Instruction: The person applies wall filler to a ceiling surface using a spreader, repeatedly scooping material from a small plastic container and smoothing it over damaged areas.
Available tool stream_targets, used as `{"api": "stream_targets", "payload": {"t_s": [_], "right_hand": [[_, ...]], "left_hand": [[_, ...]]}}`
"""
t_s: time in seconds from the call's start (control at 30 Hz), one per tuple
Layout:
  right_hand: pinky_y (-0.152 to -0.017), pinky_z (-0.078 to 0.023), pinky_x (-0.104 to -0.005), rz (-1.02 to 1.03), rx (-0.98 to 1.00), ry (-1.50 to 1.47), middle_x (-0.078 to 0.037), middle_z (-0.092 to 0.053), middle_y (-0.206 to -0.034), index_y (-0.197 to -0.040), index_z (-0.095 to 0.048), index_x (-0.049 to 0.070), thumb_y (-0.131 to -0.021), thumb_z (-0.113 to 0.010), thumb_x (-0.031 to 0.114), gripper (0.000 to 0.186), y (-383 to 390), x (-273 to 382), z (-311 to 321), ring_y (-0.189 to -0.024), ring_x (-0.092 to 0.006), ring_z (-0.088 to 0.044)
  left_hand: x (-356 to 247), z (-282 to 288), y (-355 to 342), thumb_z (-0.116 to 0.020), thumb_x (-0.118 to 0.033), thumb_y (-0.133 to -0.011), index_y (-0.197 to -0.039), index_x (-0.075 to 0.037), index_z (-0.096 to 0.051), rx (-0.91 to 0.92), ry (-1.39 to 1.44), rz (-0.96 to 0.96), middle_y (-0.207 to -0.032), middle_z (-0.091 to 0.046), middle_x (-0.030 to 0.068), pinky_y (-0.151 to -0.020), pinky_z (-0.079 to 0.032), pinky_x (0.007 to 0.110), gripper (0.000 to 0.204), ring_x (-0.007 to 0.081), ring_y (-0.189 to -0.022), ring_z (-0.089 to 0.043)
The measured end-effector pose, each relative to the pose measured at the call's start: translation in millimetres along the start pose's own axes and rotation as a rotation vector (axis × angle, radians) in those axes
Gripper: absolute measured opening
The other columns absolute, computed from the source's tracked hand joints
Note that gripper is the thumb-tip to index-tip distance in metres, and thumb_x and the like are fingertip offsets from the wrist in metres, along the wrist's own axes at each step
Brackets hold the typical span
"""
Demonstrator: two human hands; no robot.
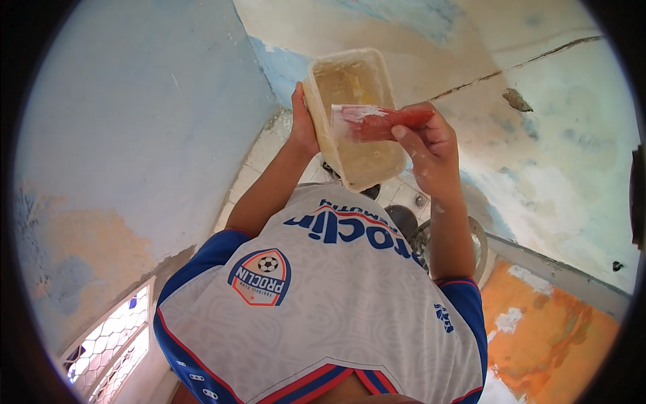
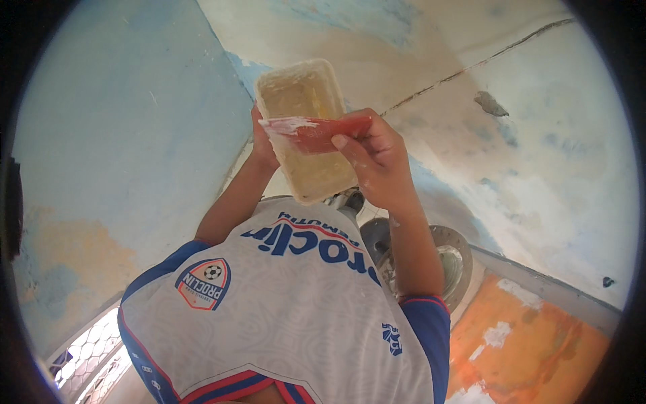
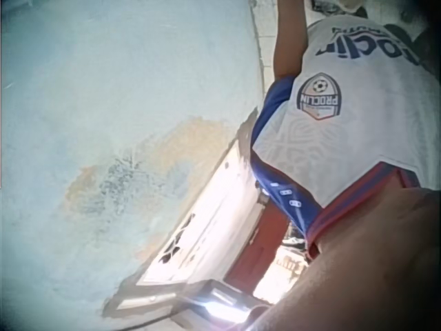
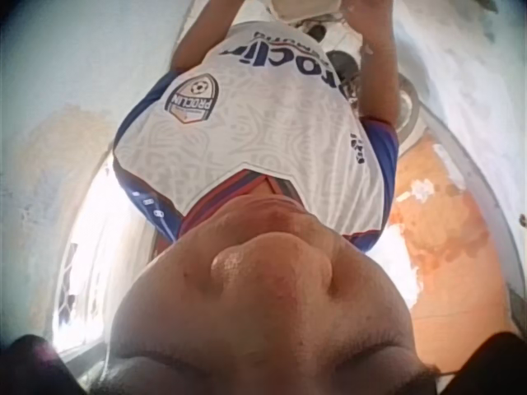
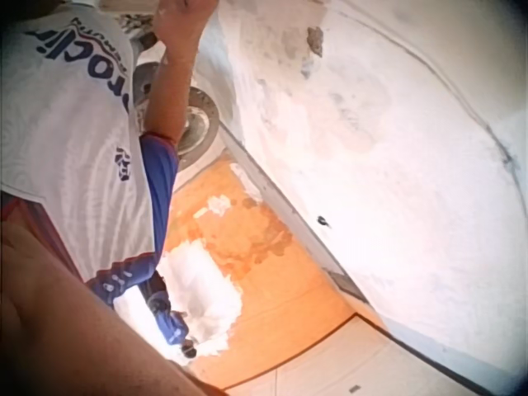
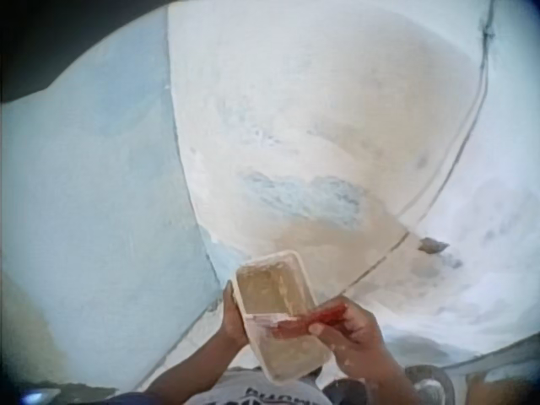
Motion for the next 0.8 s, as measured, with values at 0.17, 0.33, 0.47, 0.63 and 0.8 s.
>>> {"api": "stream_targets", "payload": {"t_s": [0.17,0.33,0.47,0.63,0.8], "right_hand": [[-0.092,-0.052,-0.0271,-0.061,0.086,0.049,-0.005,-0.073,-0.108,-0.116,-0.063,-0.001,-0.103,-0.063,-0.003,0.013,9,1,6,-0.098,-0.0094,-0.066],[-0.089,-0.053,-0.0281,-0.058,-0.075,-0.125,-0.008,-0.074,-0.109,-0.119,-0.063,-0.003,-0.101,-0.064,-0.003,0.017,6,7,10,-0.098,-0.0119,-0.068],[-0.091,-0.055,-0.0292,0.062,-0.187,-0.098,-0.011,-0.073,-0.114,-0.121,-0.063,-0.003,-0.101,-0.063,-0.003,0.020,-8,16,5,-0.100,-0.0136,-0.069],[-0.092,-0.055,-0.0286,0.142,-0.257,-0.157,-0.011,-0.072,-0.115,-0.126,-0.057,0.000,-0.100,-0.063,-0.006,0.027,-11,30,-40,-0.103,-0.0129,-0.068],[-0.092,-0.055,-0.0273,0.182,-0.234,-0.059,-0.011,-0.072,-0.115,-0.132,-0.053,0.003,-0.101,-0.065,-0.004,0.033,-12,22,-57,-0.105,-0.0131,-0.068]], "left_hand": [[-2,12,8,-0.022,-0.079,-0.101,-0.160,-0.012,-0.042,0.022,-0.025,-0.012,-0.156,-0.052,0.0138,-0.118,-0.044,0.053,0.092,0.0352,-0.142,-0.052],[-2,9,10,-0.022,-0.079,-0.101,-0.161,-0.013,-0.042,-0.280,-0.370,-0.052,-0.158,-0.052,0.0123,-0.119,-0.043,0.052,0.092,0.0329,-0.143,-0.052],[-8,28,4,-0.027,-0.081,-0.100,-0.162,-0.013,-0.041,-0.062,-0.288,-0.075,-0.160,-0.049,0.0115,-0.120,-0.043,0.052,0.093,0.0316,-0.145,-0.050],[-15,41,6,-0.046,-0.082,-0.095,-0.163,-0.014,-0.038,0.062,-0.273,-0.131,-0.162,-0.047,0.0114,-0.121,-0.041,0.054,0.096,0.0327,-0.148,-0.046],[-12,31,0,-0.045,-0.081,-0.096,-0.163,-0.013,-0.039,0.025,-0.309,-0.074,-0.162,-0.048,0.0117,-0.121,-0.042,0.053,0.096,0.0328,-0.148,-0.047]]}}
Point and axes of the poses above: each hand's wrist, its own y-axis away from the middle knuckle, its own z-axis out of the back of the hand, x = y × z, the point moved 3 cm from there along -y, towards the middle knuckle
